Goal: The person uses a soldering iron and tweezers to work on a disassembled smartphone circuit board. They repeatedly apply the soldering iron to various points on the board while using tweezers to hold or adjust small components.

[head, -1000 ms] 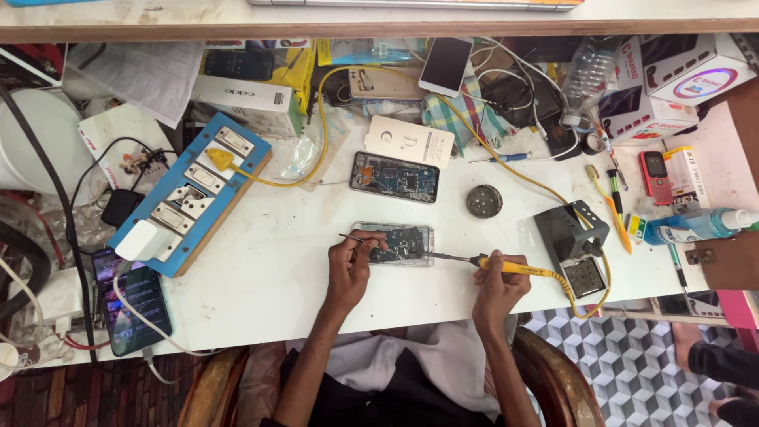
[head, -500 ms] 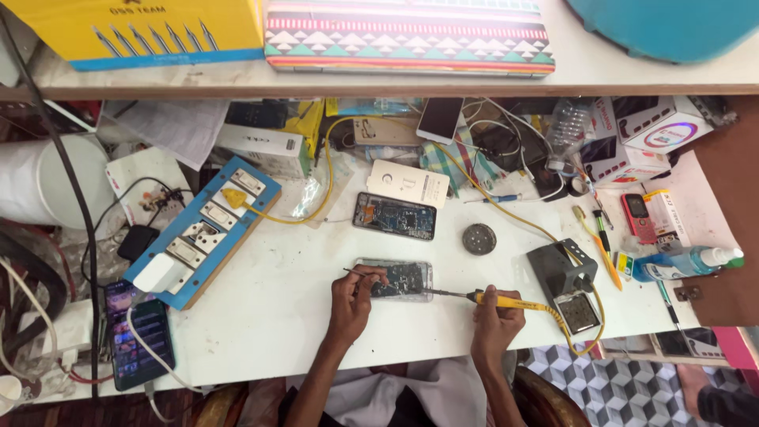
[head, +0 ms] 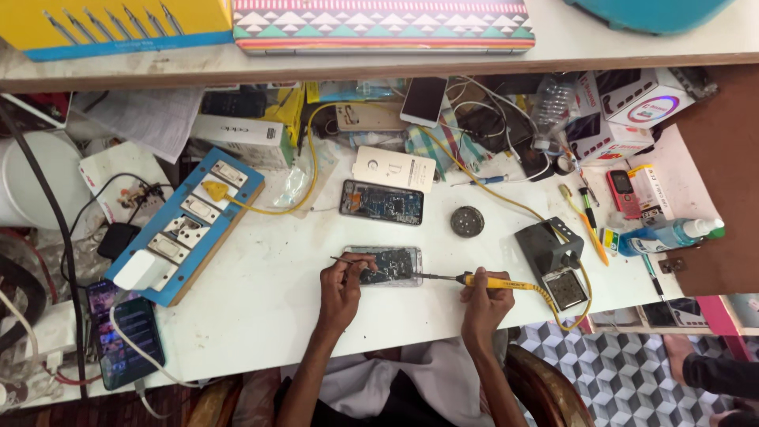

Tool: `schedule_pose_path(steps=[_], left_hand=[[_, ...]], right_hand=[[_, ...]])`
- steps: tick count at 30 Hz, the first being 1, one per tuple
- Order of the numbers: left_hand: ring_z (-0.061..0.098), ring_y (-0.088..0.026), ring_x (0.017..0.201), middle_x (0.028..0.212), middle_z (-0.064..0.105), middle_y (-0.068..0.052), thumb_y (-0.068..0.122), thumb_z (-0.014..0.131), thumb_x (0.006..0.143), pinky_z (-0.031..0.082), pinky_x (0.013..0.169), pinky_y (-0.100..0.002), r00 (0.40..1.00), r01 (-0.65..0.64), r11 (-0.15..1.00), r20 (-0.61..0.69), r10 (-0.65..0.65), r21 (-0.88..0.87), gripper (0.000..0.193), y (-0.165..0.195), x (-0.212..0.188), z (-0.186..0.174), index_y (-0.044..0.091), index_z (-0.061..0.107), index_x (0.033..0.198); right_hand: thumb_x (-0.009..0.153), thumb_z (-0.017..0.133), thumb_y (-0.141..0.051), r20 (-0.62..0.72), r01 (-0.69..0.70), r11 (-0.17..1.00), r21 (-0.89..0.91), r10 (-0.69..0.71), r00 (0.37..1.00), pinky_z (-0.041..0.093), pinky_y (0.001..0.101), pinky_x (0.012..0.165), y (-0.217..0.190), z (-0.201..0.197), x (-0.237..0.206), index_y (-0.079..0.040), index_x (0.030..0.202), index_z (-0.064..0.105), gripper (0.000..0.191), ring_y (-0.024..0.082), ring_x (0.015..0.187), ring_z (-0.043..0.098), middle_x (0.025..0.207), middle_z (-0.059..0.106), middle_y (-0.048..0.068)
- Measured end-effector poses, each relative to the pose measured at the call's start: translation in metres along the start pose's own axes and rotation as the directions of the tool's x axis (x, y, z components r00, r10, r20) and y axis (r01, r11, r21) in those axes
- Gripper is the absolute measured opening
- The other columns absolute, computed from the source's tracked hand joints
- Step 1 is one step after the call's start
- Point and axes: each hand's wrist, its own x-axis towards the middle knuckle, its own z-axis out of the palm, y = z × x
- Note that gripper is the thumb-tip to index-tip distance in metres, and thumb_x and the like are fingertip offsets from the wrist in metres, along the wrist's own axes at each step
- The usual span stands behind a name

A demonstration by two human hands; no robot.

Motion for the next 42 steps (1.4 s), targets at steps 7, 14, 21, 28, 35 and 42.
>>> schedule_pose_path(steps=[7, 14, 21, 28, 35, 42], left_hand=[[0.046, -0.002, 0.055, 0.087, 0.076, -0.006, 0.009, 0.054, 0.105, 0.037, 0.050, -0.021, 1.000, -0.004, 0.999, -0.003, 0.004, 0.041, 0.020, 0.003, 0.000, -0.001, -0.001, 0.072, 0.106], [0.054, -0.002, 0.066, 0.089, 0.074, -0.006, 0.009, 0.054, 0.108, 0.042, 0.057, -0.021, 0.999, -0.048, 0.999, 0.005, 0.048, -0.018, 0.019, 0.000, 0.001, 0.000, -0.001, 0.070, 0.107], [0.047, -0.001, 0.058, 0.085, 0.074, -0.005, 0.010, 0.054, 0.106, 0.037, 0.052, -0.020, 1.000, 0.010, 1.000, 0.004, -0.010, 0.008, 0.019, 0.003, 0.004, -0.001, 0.000, 0.070, 0.104], [0.048, -0.001, 0.060, 0.087, 0.074, -0.005, 0.011, 0.055, 0.106, 0.039, 0.054, -0.020, 1.000, 0.011, 1.000, 0.008, -0.010, -0.009, 0.019, 0.006, 0.003, 0.000, 0.000, 0.071, 0.105], [0.065, -0.008, 0.076, 0.093, 0.076, -0.007, 0.010, 0.053, 0.108, 0.048, 0.064, -0.023, 0.995, -0.103, 0.992, -0.004, 0.103, 0.074, 0.020, 0.016, -0.015, 0.008, 0.000, 0.070, 0.108], [0.047, -0.003, 0.058, 0.093, 0.076, -0.005, 0.017, 0.048, 0.110, 0.039, 0.053, -0.021, 0.997, -0.025, 0.997, 0.076, 0.019, 0.070, 0.024, 0.012, -0.001, 0.006, 0.001, 0.066, 0.110]], right_hand=[[0.104, 0.061, -0.011, 0.025, 0.038, 0.996, 0.080, -0.040, 0.999, 0.043, 0.0256, 0.048, -0.001, 0.001, -0.002, -0.003, 0.093, 0.053, 0.016, 0.011, 0.051, 0.052, 0.065, 0.058, 0.007], [0.105, 0.060, -0.009, 0.056, 0.062, 0.996, 0.070, -0.066, 0.996, 0.044, 0.0252, 0.049, 0.001, 0.001, 0.000, -0.002, 0.093, 0.052, 0.016, 0.011, 0.051, 0.052, 0.066, 0.058, 0.007], [0.105, 0.059, -0.010, 0.070, 0.064, 0.997, 0.038, -0.066, 0.995, 0.044, 0.0249, 0.049, -0.001, 0.003, -0.003, -0.002, 0.093, 0.052, 0.016, 0.011, 0.052, 0.053, 0.066, 0.059, 0.007], [0.107, 0.059, -0.011, 0.051, 0.083, 0.996, 0.024, -0.085, 0.995, 0.042, 0.0243, 0.049, -0.001, 0.004, -0.006, -0.003, 0.094, 0.051, 0.017, 0.010, 0.052, 0.051, 0.066, 0.057, 0.007], [0.104, 0.060, -0.010, 0.017, 0.081, 0.997, -0.001, -0.081, 0.997, 0.041, 0.0239, 0.047, -0.001, 0.008, -0.001, -0.003, 0.094, 0.051, 0.015, 0.009, 0.050, 0.050, 0.067, 0.058, 0.006], [0.105, 0.061, -0.009, 0.033, 0.076, 0.997, 0.034, -0.077, 0.996, 0.041, 0.0238, 0.048, 0.002, 0.003, -0.002, -0.003, 0.094, 0.050, 0.016, 0.009, 0.051, 0.048, 0.067, 0.057, 0.005]])
